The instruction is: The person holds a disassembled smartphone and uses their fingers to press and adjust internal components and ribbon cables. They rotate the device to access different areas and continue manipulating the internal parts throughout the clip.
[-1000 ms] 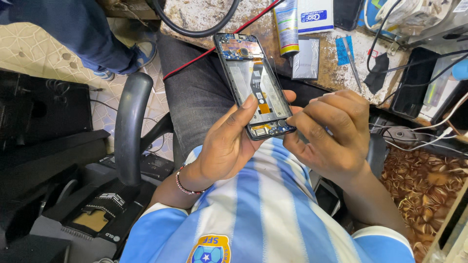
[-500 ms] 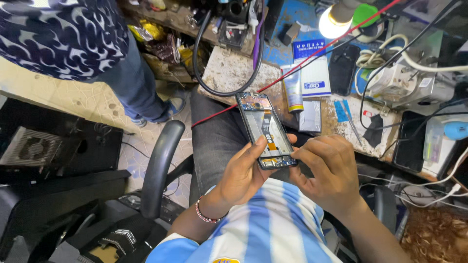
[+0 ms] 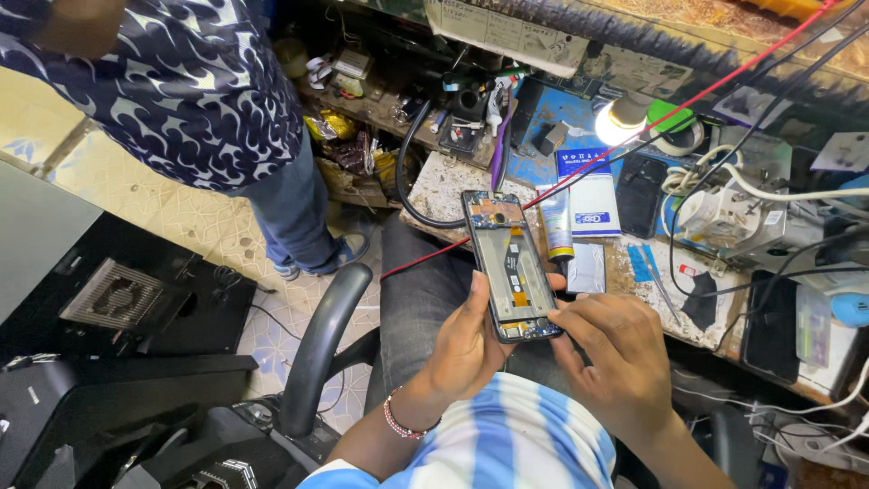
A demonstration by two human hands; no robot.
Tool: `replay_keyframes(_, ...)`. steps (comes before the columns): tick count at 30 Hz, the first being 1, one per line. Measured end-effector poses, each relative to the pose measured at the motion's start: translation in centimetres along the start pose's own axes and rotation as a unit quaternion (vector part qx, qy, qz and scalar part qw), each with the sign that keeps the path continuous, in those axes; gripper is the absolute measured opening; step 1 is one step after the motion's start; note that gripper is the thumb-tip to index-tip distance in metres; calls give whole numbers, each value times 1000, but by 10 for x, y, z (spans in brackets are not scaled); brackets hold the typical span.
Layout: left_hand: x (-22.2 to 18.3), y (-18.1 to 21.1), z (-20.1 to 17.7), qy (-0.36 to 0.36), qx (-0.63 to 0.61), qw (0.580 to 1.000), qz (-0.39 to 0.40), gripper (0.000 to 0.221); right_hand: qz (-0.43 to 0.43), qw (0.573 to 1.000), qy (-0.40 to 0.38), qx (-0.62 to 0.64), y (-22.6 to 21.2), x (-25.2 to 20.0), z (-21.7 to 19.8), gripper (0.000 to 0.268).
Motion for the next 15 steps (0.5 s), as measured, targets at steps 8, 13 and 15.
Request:
replay_keyframes(8,-14,19,22,-38,25,999,4,85,14,999,29,40,-12,26,-19,15)
replay_keyframes(13,-21,16,27,-101,-13,995,-8,96,60,993,32,98,-14,29,-28,14)
replay_keyframes(15,-21,16,27,-113,-23,993,-11,96,53,991,44,117,-15,37,-32,13)
Point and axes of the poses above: each hand's wrist, its own x-axis towards the middle knuckle, its own z-axis out of the palm, y = z × x, the point moved 5 cm from there along x, towards the middle knuckle, and after that the axes turned 11 degrees about -z, right-handed, at the moved point
